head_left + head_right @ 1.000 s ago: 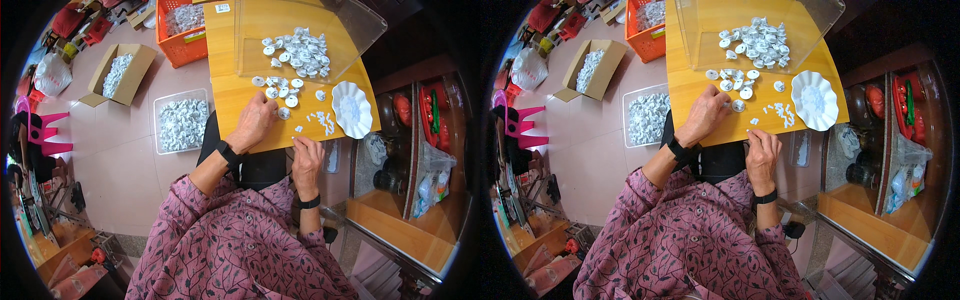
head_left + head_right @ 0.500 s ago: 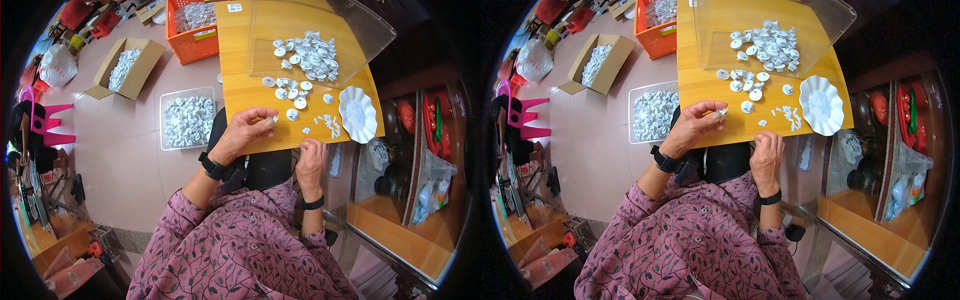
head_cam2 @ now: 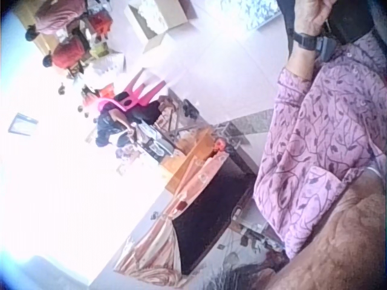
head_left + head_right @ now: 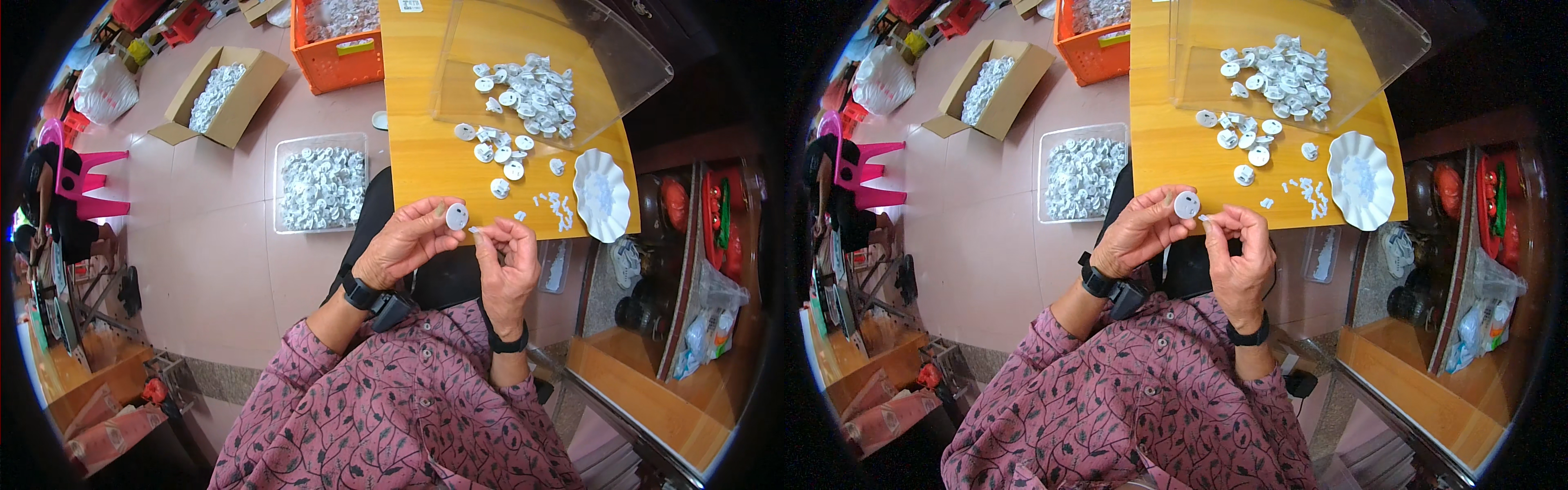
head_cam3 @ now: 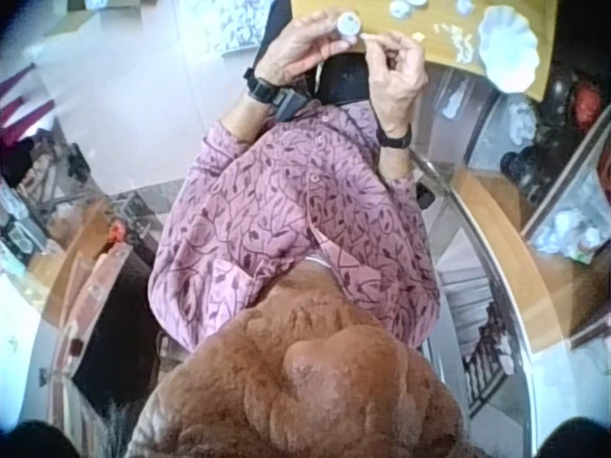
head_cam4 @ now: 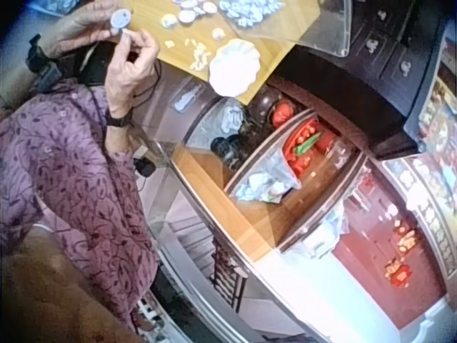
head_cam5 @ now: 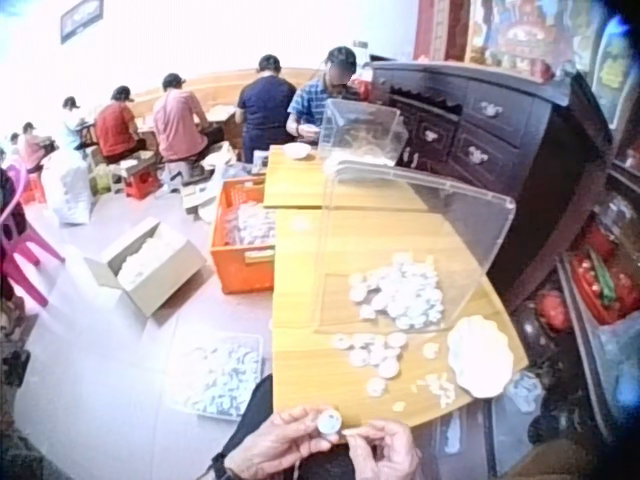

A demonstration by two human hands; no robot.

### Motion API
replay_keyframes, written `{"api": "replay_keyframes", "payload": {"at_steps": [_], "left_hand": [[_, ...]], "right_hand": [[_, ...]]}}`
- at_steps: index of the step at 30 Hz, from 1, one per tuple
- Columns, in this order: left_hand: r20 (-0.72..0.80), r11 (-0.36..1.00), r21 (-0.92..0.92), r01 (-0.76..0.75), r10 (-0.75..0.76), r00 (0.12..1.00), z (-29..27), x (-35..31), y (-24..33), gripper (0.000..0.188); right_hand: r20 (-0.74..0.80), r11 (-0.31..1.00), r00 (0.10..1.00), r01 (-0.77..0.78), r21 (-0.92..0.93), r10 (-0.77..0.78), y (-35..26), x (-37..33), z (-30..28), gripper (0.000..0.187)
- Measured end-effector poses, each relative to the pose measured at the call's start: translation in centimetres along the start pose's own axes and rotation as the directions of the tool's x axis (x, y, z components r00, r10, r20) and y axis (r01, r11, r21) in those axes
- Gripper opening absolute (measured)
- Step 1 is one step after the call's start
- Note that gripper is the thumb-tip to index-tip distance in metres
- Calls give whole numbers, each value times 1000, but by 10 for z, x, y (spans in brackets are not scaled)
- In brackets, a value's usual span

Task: Sorting and assembling small plastic components at a workstation.

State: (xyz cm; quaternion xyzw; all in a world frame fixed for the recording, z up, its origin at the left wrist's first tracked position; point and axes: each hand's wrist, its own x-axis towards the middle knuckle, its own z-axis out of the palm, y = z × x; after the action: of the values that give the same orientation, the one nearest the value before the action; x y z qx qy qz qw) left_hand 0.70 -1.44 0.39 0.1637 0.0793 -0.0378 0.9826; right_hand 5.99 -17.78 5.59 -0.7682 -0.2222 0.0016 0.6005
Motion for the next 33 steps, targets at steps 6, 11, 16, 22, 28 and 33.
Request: {"api": "replay_keyframes", "payload": {"at_steps": [6,11,16,22,28,33], "left_hand": [[-1,999,12,-40,40,999,1,-3,-3,31],[-15,999,20,-45,45,999,-1,-3,-5,27],[-13,998,20,-58,58,998,0,-4,-6,27],[-6,998,-4,-61,61,998,2,-4,-7,26],[-2,998,3,-66,66,998,1,-4,-7,25],[0,998,21,-67,67,998,0,-5,-7,25]], "right_hand": [[35,994,997,-74,84,72,-9,1,10,30],[-7,978,992,-122,167,125,-6,1,13,32],[-7,957,984,-173,234,180,-3,-1,14,33],[-16,950,980,-187,249,198,-4,-1,15,35],[-20,952,979,-191,241,201,-3,-1,15,34],[-17,967,984,-173,186,179,-4,0,15,34]]}}
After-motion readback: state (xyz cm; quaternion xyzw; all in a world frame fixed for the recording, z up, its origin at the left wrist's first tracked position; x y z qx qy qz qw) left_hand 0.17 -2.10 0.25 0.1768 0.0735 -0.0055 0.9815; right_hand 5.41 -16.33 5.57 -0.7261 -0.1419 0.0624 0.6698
